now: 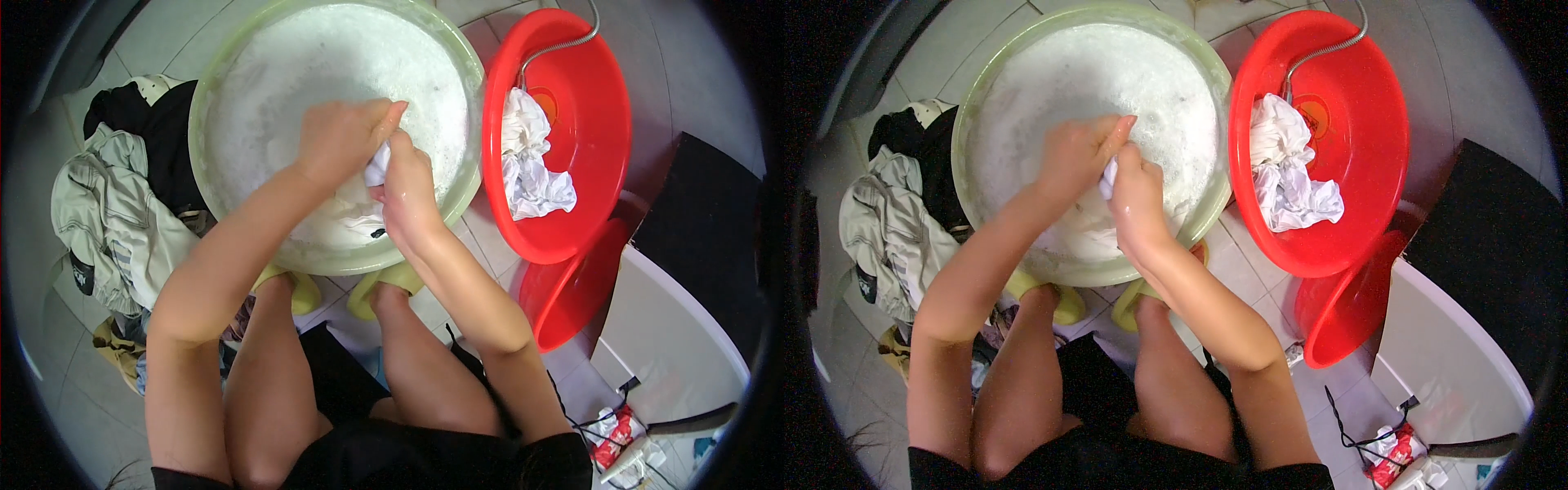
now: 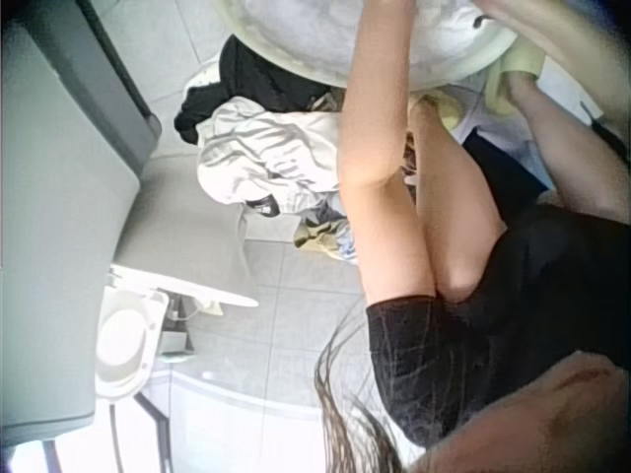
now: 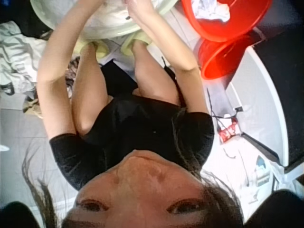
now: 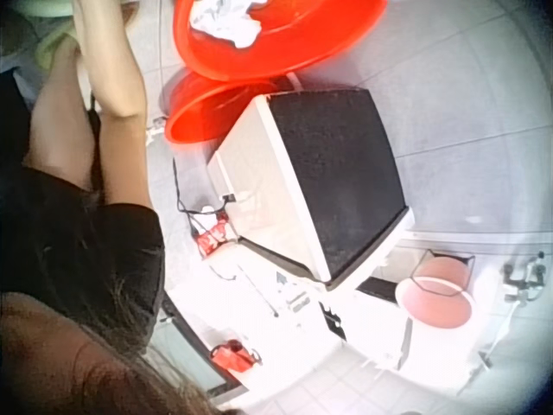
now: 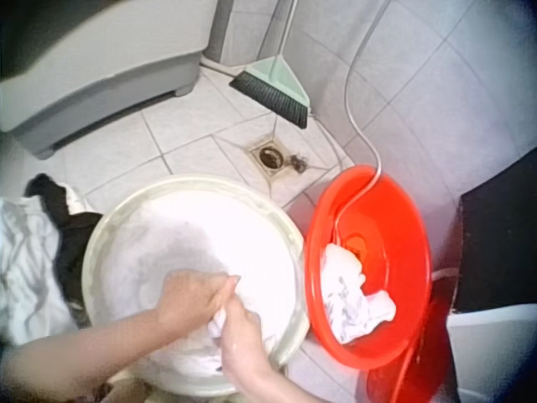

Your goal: The person washes a white shirt by hand in a basin of soapy water, scrubbing, rubbing, and wringing the fabric.

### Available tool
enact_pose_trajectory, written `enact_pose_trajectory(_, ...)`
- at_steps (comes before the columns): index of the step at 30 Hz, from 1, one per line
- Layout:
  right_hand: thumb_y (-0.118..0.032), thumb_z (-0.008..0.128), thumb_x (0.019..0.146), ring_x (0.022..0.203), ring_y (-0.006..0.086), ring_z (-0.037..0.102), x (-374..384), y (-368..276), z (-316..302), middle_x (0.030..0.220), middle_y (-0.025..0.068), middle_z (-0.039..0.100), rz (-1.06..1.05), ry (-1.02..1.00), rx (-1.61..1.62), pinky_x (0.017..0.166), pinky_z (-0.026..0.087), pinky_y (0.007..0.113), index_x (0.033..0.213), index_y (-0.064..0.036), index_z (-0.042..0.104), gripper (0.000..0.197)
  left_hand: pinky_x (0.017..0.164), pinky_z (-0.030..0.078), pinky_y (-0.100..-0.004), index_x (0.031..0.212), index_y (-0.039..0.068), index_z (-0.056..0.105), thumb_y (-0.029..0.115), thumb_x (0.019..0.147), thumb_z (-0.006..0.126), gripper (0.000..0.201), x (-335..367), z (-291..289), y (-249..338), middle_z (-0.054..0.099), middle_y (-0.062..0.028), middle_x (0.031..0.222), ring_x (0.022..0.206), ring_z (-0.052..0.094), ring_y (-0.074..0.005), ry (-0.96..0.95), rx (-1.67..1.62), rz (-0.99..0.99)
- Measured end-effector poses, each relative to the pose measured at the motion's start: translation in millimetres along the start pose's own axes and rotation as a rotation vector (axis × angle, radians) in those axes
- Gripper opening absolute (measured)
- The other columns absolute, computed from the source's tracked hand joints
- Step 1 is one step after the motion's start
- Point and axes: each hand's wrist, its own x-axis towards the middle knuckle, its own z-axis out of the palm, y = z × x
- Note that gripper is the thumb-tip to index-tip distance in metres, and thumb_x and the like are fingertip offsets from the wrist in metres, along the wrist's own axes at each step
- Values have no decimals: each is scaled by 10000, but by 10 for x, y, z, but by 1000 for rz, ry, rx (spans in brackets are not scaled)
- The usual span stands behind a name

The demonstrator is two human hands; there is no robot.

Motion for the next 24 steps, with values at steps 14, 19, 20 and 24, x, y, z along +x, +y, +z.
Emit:
enact_pose_trajectory(14,-333,495,884,497,94,416,26,-86,-144,651,8,499,54,46,-90,432,275,238,821,-81,540,264,484,406,-377,708,86,614,376,845,539,329,59,-54,-66,557,-72,564,544,551,-256,-179,-272,-190)
enact_pose_trajectory(19,-329,531,872,500,90,413,215,-344,-621,631,-9,496,-27,-12,-117,445,284,237,773,-85,535,264,646,426,-316,774,64,632,355,856,564,310,7,-315,-384,585,-118,686,680,557,-241,-351,-204,-11)
enact_pose_trajectory(20,-325,533,874,493,89,408,205,-404,-662,625,-13,492,-44,41,-179,446,283,232,770,-88,533,259,646,426,-316,774,64,632,355,856,564,310,-27,-369,-451,585,-118,686,680,557,-241,-353,-203,-15)
enact_pose_trajectory(24,-316,490,906,762,150,544,371,-370,-793,783,55,571,-180,79,33,707,433,288,762,-67,516,289,730,398,-229,892,58,591,226,827,644,188,-31,-444,-518,575,-12,833,814,521,-101,-293,-501,-166)
